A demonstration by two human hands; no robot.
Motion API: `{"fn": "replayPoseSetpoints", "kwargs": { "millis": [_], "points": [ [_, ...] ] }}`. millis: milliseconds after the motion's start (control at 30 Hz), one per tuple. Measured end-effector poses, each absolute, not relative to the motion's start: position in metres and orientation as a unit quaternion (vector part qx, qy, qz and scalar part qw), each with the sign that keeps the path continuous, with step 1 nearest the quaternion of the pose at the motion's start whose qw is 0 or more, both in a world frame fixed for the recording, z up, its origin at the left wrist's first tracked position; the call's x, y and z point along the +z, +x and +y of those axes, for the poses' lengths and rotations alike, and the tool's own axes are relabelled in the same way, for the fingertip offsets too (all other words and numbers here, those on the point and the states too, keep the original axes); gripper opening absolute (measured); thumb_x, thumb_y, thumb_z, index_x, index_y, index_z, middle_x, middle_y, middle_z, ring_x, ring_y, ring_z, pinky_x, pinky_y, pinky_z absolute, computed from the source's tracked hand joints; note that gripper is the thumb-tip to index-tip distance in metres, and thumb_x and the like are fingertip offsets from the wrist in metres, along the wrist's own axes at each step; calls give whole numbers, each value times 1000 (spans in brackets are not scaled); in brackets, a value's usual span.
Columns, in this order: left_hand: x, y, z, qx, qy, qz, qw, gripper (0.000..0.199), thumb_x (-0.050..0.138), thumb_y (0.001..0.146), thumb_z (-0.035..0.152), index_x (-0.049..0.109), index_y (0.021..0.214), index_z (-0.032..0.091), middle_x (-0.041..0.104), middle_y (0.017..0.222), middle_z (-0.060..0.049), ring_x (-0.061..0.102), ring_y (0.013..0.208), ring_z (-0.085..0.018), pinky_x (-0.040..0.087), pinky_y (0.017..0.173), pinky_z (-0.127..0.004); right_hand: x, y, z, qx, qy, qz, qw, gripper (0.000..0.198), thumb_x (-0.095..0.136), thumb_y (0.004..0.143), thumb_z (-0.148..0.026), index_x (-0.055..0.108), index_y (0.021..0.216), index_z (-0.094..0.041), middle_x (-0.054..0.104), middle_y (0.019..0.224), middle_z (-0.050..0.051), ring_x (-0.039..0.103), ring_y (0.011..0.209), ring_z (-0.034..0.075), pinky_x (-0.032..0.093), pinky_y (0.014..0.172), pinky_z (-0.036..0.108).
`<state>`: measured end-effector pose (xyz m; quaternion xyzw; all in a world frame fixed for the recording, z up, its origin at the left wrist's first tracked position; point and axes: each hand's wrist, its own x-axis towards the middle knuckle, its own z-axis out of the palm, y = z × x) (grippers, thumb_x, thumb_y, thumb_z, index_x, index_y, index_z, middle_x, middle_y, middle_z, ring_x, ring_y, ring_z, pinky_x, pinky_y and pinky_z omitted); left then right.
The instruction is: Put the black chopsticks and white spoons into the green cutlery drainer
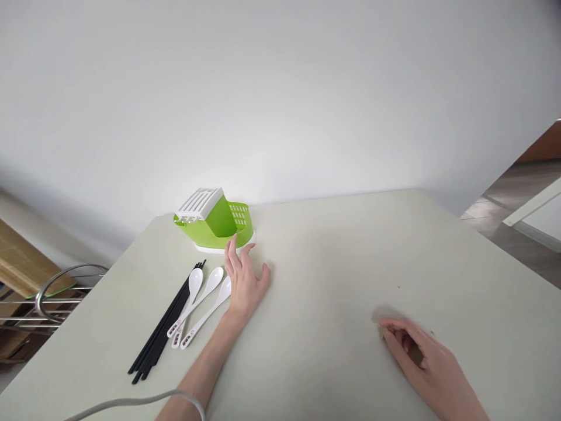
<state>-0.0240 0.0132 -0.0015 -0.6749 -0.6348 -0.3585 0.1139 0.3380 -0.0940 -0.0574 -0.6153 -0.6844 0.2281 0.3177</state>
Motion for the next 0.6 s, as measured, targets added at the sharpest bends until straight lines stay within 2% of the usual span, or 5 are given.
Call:
{"fn": "replayPoseSetpoints", "kwargs": {
  "millis": [167,367,600],
  "points": [
    [4,-31,16,-359,-652,-661,100,55,61,89,23,44,141,20,21,171,-21,13,161,-43,25,125,-69,-54,333,-96,216,-627,-672,330,32,53,101,-55,71,100,-29,74,88,2,68,69,17,56,60,23],
    [2,-36,16,-339,-638,-686,92,55,61,88,25,46,140,20,24,170,-20,12,161,-47,27,122,-73,-61,340,-93,217,-610,-690,323,31,56,100,-54,73,99,-29,74,86,2,69,68,16,57,59,21],
    [-1,-37,16,-313,-653,-683,95,56,61,88,27,45,142,18,21,173,-20,8,162,-48,27,122,-74,-61,339,-94,218,-613,-687,325,32,55,100,-55,73,100,-29,75,87,2,69,68,16,56,57,20]
  ]
}}
